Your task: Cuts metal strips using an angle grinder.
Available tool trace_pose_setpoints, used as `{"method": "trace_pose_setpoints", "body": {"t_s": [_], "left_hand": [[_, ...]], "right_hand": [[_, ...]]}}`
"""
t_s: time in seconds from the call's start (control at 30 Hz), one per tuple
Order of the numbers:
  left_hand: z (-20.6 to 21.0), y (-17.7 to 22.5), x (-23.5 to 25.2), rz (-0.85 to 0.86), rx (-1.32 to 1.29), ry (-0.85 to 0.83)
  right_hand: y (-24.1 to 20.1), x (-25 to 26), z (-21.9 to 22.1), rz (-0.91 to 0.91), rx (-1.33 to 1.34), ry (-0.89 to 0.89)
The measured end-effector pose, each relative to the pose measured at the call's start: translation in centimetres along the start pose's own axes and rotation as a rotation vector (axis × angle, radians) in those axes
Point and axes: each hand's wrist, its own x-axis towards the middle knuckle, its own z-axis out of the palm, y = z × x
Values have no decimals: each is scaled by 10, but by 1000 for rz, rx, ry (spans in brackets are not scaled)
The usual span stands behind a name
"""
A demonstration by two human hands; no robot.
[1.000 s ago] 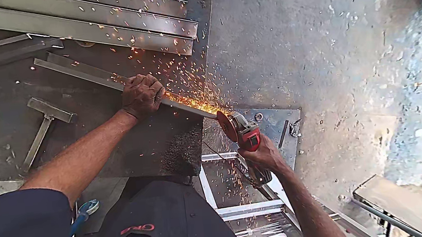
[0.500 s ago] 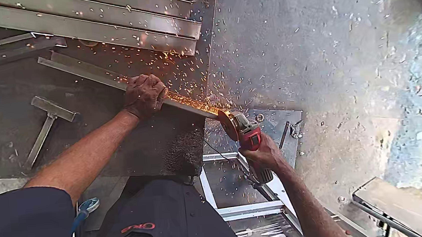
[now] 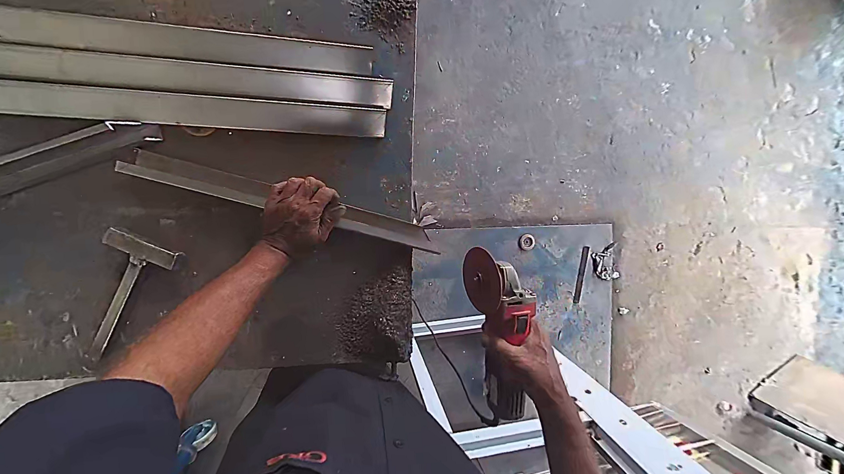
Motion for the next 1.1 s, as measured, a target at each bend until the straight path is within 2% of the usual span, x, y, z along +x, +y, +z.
{"method": "trace_pose_setpoints", "body": {"t_s": [0.07,0.23,0.43,0.53,0.67,0.77,0.83,0.9,1.0,1.1], "left_hand": [[-4,-3,-1,35,-11,-48],[-9,-12,-3,202,7,-141],[-30,-6,21,253,-86,-242],[-82,6,43,270,-217,-92],[-191,35,72,254,-505,292],[-241,38,72,180,-775,516],[-249,34,64,39,-991,586],[-233,28,50,-286,-1261,627],[-186,16,30,-831,-1498,647],[-135,0,5,-1077,-1610,674]], "right_hand": [[11,-23,11,43,159,50],[24,-74,27,138,333,104],[42,-112,32,162,327,159],[49,-125,36,161,361,185],[60,-135,41,134,412,213],[61,-139,41,113,417,206],[61,-140,42,107,421,198],[59,-141,41,98,397,198],[51,-141,37,85,365,207],[43,-142,35,72,354,216]]}}
